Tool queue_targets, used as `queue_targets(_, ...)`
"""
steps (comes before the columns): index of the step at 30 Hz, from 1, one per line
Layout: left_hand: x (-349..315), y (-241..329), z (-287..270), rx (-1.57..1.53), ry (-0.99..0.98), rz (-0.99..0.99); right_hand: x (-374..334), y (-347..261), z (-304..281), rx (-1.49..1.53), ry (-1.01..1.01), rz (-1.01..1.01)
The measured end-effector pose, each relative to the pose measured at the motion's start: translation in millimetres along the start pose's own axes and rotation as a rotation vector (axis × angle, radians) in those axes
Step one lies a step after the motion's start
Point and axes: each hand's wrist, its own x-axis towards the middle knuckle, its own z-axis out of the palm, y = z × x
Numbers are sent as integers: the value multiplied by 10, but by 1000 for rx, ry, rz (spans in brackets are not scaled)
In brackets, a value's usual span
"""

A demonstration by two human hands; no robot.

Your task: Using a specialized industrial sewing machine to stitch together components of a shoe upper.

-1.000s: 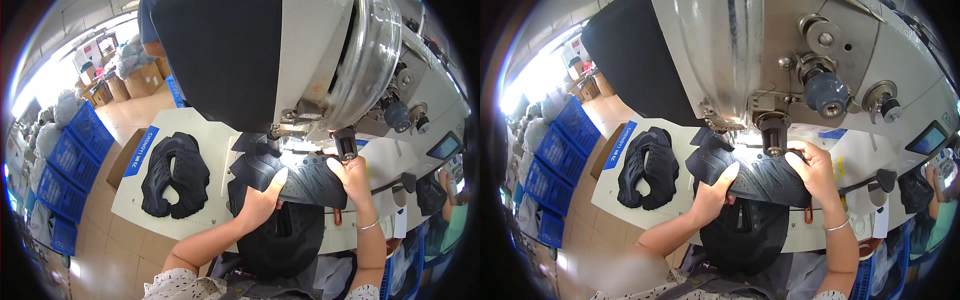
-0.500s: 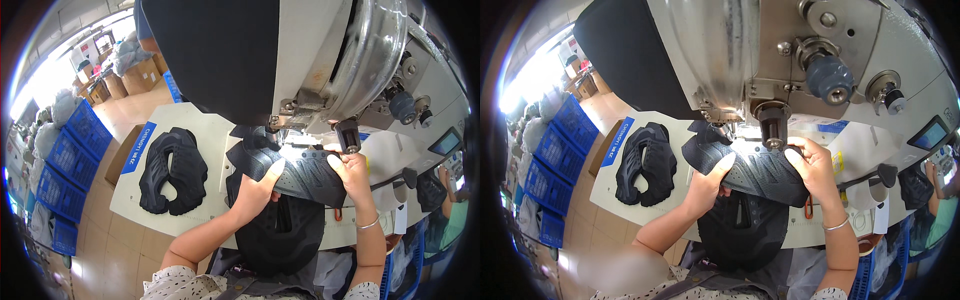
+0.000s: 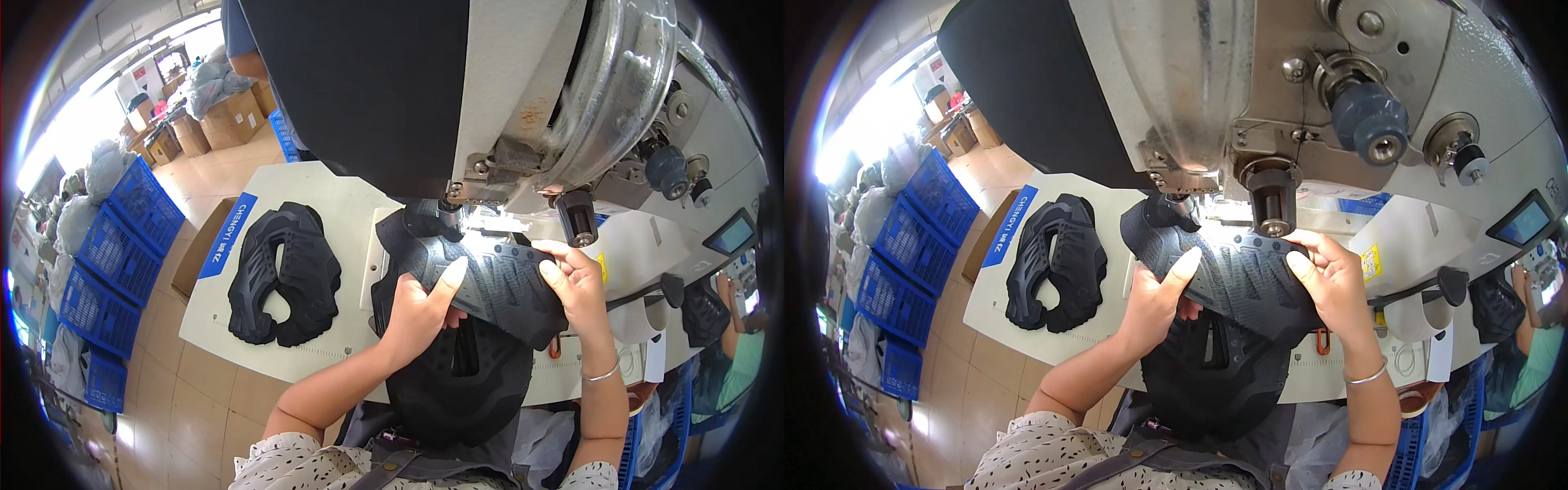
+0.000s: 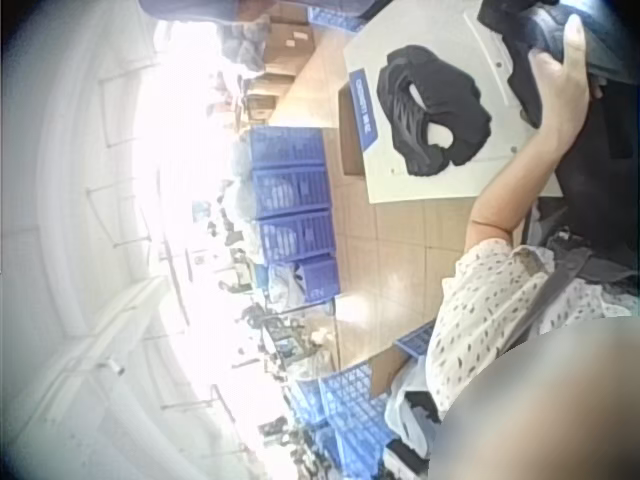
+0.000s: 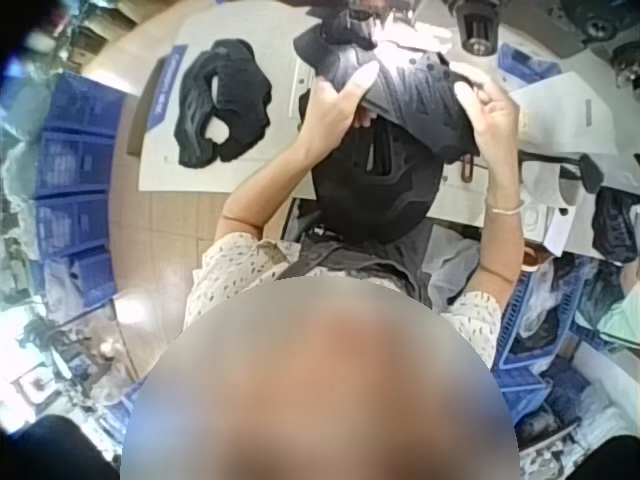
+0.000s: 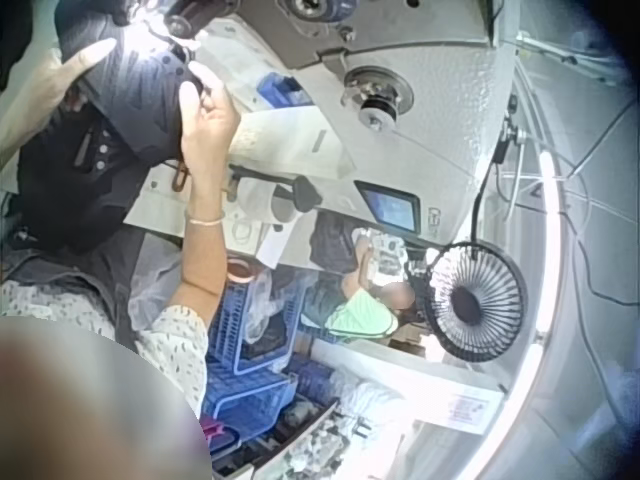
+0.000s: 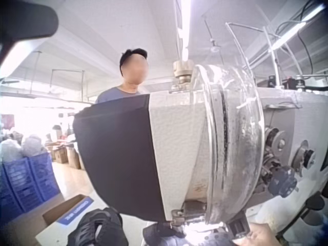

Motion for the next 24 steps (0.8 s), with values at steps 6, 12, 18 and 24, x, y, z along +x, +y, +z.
queue_targets(6,-32,-60,-24,4,-38,-14,-91,-49,40,-27,-20,34)
queue_targets(12,-93,-58,3,-31,-67,-55,-207,-108,59,-85,-26,105)
queue_targets(18,-219,-115,38,-13,-131,-87,-342,-154,169,-61,-49,126)
queue_targets(24,-349,-179,85,-107,-120,-25,-461,-117,160,-32,-60,126)
